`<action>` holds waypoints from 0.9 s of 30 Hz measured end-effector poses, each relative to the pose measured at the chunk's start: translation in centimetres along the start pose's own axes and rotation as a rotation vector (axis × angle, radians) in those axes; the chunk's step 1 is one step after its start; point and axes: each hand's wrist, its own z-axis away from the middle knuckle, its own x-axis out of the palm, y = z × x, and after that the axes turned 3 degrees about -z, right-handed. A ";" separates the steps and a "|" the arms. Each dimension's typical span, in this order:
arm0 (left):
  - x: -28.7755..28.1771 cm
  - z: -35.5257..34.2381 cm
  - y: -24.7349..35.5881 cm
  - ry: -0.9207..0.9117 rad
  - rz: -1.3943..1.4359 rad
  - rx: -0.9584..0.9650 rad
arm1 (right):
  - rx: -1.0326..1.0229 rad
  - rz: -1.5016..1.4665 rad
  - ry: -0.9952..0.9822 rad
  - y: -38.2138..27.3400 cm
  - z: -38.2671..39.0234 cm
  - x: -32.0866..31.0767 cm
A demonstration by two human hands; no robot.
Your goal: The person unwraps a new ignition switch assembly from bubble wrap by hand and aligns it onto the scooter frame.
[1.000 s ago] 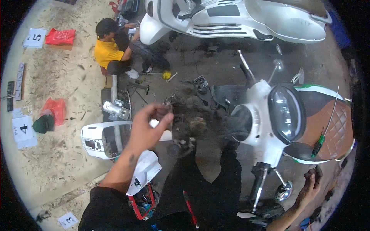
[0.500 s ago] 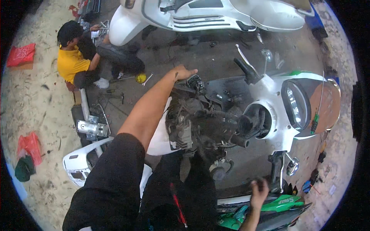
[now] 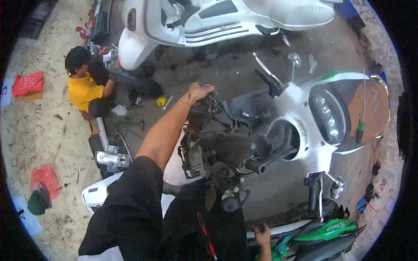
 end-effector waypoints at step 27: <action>0.3 14.4 5.3 -0.040 0.611 0.335 | -0.242 -0.357 0.090 -19.3 -2.4 -3.8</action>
